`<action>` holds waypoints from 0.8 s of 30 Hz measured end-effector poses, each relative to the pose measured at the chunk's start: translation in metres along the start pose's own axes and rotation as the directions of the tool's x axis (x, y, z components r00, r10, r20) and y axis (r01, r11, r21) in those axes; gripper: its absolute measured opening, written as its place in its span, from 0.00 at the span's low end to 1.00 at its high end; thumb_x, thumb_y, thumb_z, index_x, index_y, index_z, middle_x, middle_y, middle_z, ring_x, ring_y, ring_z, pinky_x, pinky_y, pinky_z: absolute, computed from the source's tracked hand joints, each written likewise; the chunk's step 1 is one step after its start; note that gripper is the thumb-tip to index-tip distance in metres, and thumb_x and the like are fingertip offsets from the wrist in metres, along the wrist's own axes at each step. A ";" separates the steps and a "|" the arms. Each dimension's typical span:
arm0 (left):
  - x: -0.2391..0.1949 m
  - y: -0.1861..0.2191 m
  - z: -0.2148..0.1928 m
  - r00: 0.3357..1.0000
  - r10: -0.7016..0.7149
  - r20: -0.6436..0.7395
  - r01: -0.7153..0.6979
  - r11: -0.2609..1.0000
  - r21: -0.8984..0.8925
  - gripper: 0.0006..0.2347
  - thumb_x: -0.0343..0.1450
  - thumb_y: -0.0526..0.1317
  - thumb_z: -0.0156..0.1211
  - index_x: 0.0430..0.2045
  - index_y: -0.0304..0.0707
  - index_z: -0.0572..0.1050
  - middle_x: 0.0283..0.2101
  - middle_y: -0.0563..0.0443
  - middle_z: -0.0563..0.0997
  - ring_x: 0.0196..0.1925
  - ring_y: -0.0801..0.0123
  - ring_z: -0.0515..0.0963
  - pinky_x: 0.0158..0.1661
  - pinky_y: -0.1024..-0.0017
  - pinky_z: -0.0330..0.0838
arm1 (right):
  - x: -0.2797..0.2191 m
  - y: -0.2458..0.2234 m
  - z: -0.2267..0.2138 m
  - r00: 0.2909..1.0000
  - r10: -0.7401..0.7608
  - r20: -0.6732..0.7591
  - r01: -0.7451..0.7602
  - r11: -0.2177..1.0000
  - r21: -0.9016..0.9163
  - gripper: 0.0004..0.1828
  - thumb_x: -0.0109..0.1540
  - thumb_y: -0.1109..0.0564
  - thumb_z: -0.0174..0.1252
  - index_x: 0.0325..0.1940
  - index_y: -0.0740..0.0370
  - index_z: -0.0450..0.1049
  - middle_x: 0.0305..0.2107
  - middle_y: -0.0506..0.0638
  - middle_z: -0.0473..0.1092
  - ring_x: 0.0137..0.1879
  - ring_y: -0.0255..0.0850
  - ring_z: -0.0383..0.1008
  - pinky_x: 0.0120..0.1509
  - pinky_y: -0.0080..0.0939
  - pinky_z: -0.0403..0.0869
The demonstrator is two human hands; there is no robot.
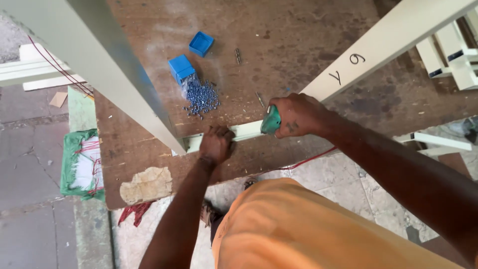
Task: The person aligns a small metal strip with a white metal frame and uses an electric drill to create a hole in the metal.
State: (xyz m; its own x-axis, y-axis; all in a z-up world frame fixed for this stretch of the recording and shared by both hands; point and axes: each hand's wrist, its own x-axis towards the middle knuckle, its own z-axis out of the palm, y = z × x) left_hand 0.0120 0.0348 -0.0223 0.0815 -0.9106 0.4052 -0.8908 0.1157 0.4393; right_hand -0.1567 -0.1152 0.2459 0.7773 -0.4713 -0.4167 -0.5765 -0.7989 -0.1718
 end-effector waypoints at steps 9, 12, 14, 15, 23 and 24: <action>-0.003 -0.009 0.000 0.999 -0.031 0.017 0.031 1.000 -0.001 0.10 0.62 0.41 0.68 0.33 0.38 0.81 0.42 0.42 0.82 0.48 0.51 0.79 0.53 0.58 0.72 | 0.002 0.002 -0.004 0.999 -0.027 0.037 0.028 1.000 -0.010 0.31 0.43 0.47 0.75 0.44 0.61 0.75 0.33 0.60 0.78 0.43 0.55 0.80 0.49 0.53 0.76; -0.003 -0.007 0.001 0.999 -0.028 0.021 0.028 1.000 0.013 0.11 0.62 0.41 0.67 0.34 0.38 0.81 0.42 0.42 0.82 0.48 0.51 0.79 0.52 0.57 0.71 | 0.001 -0.001 -0.010 0.998 0.000 0.065 -0.001 1.000 0.015 0.32 0.44 0.45 0.75 0.47 0.62 0.75 0.34 0.60 0.79 0.44 0.55 0.81 0.50 0.53 0.77; 0.001 -0.006 -0.002 0.999 -0.018 0.031 0.017 0.999 0.039 0.11 0.62 0.42 0.68 0.34 0.38 0.81 0.42 0.41 0.82 0.48 0.50 0.79 0.52 0.56 0.71 | 0.000 -0.002 -0.020 1.000 0.000 0.022 -0.002 0.997 0.073 0.36 0.44 0.45 0.75 0.51 0.62 0.74 0.35 0.61 0.78 0.44 0.55 0.81 0.50 0.52 0.77; 0.001 -0.005 -0.003 0.998 -0.038 0.053 0.037 0.999 0.009 0.11 0.62 0.42 0.68 0.34 0.38 0.81 0.42 0.41 0.82 0.49 0.50 0.79 0.53 0.57 0.71 | -0.006 -0.002 -0.024 1.000 0.007 0.006 -0.007 0.995 0.102 0.38 0.43 0.45 0.75 0.53 0.62 0.73 0.36 0.61 0.78 0.44 0.55 0.81 0.50 0.52 0.77; 0.011 -0.002 -0.008 0.694 -0.720 -0.005 0.555 0.540 -0.633 0.12 0.72 0.28 0.51 0.44 0.35 0.80 0.44 0.42 0.85 0.46 0.61 0.86 0.50 0.65 0.80 | -0.020 -0.012 -0.040 0.987 0.056 -0.151 -0.006 0.951 0.309 0.44 0.43 0.44 0.73 0.61 0.60 0.72 0.40 0.60 0.78 0.45 0.52 0.81 0.50 0.49 0.76; 0.015 -0.003 -0.009 0.603 -0.793 0.090 0.475 0.267 -0.839 0.12 0.73 0.27 0.49 0.47 0.32 0.78 0.48 0.40 0.83 0.48 0.60 0.85 0.50 0.67 0.81 | -0.023 -0.009 -0.040 0.981 0.039 -0.192 0.035 0.930 0.367 0.45 0.42 0.44 0.73 0.61 0.62 0.72 0.41 0.59 0.79 0.46 0.51 0.81 0.49 0.49 0.77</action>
State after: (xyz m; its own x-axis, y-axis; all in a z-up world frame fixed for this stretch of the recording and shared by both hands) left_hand 0.0199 0.0245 -0.0110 0.7151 -0.6766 -0.1756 0.1762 -0.0687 0.9820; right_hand -0.1590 -0.1122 0.2929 0.7882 -0.5651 -0.2437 -0.6010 -0.6219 -0.5020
